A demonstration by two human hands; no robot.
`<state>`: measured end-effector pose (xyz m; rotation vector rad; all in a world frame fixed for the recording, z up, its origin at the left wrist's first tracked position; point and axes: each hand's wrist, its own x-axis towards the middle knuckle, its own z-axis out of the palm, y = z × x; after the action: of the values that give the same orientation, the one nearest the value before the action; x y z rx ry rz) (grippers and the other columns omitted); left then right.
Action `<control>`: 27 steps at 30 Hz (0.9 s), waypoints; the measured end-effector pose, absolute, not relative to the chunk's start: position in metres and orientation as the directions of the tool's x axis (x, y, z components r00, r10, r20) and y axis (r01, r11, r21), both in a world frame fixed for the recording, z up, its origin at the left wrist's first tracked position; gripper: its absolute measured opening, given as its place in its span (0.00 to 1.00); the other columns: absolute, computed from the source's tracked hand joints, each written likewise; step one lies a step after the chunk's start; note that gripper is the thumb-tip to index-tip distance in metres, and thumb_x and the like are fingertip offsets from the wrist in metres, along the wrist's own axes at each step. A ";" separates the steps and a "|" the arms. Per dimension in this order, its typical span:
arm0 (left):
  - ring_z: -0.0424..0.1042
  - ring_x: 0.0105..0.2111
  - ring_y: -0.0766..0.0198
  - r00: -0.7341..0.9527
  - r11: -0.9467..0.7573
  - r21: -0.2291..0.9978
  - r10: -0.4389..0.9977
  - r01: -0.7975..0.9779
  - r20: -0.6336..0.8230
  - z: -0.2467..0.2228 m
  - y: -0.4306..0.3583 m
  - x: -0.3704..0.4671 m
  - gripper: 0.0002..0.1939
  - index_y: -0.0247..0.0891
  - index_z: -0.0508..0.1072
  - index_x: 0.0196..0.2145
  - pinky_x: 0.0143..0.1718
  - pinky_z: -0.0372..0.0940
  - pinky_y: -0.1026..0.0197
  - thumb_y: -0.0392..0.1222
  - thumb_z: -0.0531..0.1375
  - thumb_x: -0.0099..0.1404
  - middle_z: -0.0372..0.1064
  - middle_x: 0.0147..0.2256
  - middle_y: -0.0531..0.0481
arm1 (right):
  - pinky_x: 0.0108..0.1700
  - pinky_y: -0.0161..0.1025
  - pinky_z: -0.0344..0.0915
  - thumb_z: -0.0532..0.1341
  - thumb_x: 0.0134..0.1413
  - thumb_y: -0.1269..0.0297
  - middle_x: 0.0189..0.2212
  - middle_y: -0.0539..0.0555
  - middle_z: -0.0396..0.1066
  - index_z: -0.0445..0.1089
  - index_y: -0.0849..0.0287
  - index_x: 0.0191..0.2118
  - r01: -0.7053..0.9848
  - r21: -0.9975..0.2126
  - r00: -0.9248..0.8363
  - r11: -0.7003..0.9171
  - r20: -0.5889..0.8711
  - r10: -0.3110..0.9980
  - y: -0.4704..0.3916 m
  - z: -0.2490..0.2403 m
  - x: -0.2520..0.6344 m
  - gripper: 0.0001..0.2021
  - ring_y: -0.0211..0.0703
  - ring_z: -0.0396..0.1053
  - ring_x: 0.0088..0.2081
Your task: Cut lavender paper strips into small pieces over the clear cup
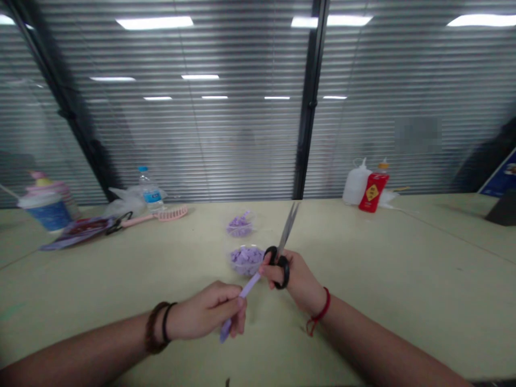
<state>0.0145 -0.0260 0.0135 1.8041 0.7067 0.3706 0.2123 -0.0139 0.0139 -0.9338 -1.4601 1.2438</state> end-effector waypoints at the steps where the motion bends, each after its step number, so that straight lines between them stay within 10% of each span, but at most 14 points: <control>1: 0.64 0.20 0.72 0.798 -0.195 0.934 0.588 0.299 -0.133 0.020 -0.022 0.010 0.23 0.34 0.67 0.23 0.21 0.59 0.70 0.55 0.47 0.63 0.66 0.21 0.51 | 0.18 0.31 0.46 0.64 0.40 0.60 0.12 0.44 0.57 0.63 0.61 0.22 -0.092 -0.977 -0.203 0.191 0.206 0.957 -0.012 0.015 0.215 0.11 0.30 0.52 0.15; 6: 0.69 0.26 0.65 0.846 -0.195 0.834 0.267 0.517 -0.462 0.062 0.012 -0.033 0.18 0.36 0.70 0.24 0.24 0.63 0.67 0.51 0.51 0.61 0.72 0.28 0.46 | 0.19 0.31 0.42 0.61 0.42 0.62 0.14 0.44 0.55 0.62 0.60 0.24 -0.296 -0.930 -0.078 0.216 0.249 0.965 -0.004 0.017 0.222 0.08 0.29 0.47 0.17; 9: 0.68 0.21 0.63 0.601 -0.279 0.534 0.413 0.798 -0.684 0.071 0.035 -0.067 0.12 0.37 0.72 0.20 0.17 0.58 0.67 0.44 0.55 0.55 0.73 0.25 0.46 | 0.19 0.31 0.41 0.62 0.42 0.62 0.14 0.44 0.54 0.61 0.60 0.23 -0.290 -0.936 -0.077 0.200 0.231 0.970 -0.006 0.015 0.219 0.09 0.29 0.47 0.17; 12: 0.58 0.11 0.66 0.307 -0.263 0.159 0.810 0.952 -0.499 0.068 0.047 -0.090 0.15 0.35 0.63 0.08 0.15 0.53 0.65 0.39 0.54 0.49 0.62 0.11 0.49 | 0.19 0.32 0.43 0.62 0.41 0.61 0.13 0.44 0.54 0.61 0.60 0.22 -0.238 -0.954 -0.125 0.182 0.215 0.969 -0.009 0.014 0.213 0.10 0.30 0.49 0.16; 15: 0.57 0.12 0.67 0.353 -0.350 0.057 0.907 0.935 -0.229 0.070 0.041 -0.086 0.16 0.36 0.61 0.08 0.19 0.56 0.63 0.38 0.52 0.51 0.57 0.10 0.50 | 0.19 0.32 0.44 0.62 0.40 0.60 0.12 0.44 0.56 0.62 0.61 0.22 -0.212 -0.960 -0.204 0.183 0.227 0.952 -0.011 0.013 0.210 0.11 0.30 0.50 0.16; 19: 0.65 0.24 0.67 0.756 -0.735 0.270 0.653 0.622 0.035 0.079 0.011 -0.043 0.13 0.36 0.70 0.25 0.29 0.59 0.66 0.40 0.49 0.60 0.68 0.24 0.50 | 0.20 0.32 0.47 0.64 0.39 0.60 0.11 0.44 0.58 0.62 0.61 0.21 -0.171 -0.966 -0.292 0.192 0.236 0.927 -0.015 0.012 0.208 0.11 0.31 0.53 0.15; 23: 0.66 0.37 0.65 0.784 -0.738 0.545 0.582 0.397 0.217 0.063 -0.019 -0.001 0.13 0.37 0.66 0.43 0.38 0.60 0.66 0.43 0.51 0.63 0.68 0.40 0.46 | 0.20 0.32 0.46 0.65 0.39 0.59 0.11 0.45 0.59 0.65 0.61 0.22 -0.129 -0.974 -0.347 0.185 0.219 0.912 -0.018 0.012 0.206 0.12 0.31 0.53 0.15; 27: 0.64 0.26 0.69 0.750 -0.646 0.656 0.636 0.390 0.180 0.031 -0.028 0.015 0.13 0.36 0.68 0.30 0.30 0.58 0.68 0.43 0.48 0.65 0.68 0.27 0.51 | 0.21 0.32 0.50 0.64 0.41 0.60 0.12 0.46 0.60 0.66 0.62 0.21 -0.090 -0.970 -0.363 0.228 0.245 0.899 -0.019 0.009 0.205 0.11 0.32 0.55 0.17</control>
<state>0.0153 -0.0278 0.0314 2.3421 0.7683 0.5344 0.2053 -0.0191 0.0086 -0.7878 -1.5502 1.3078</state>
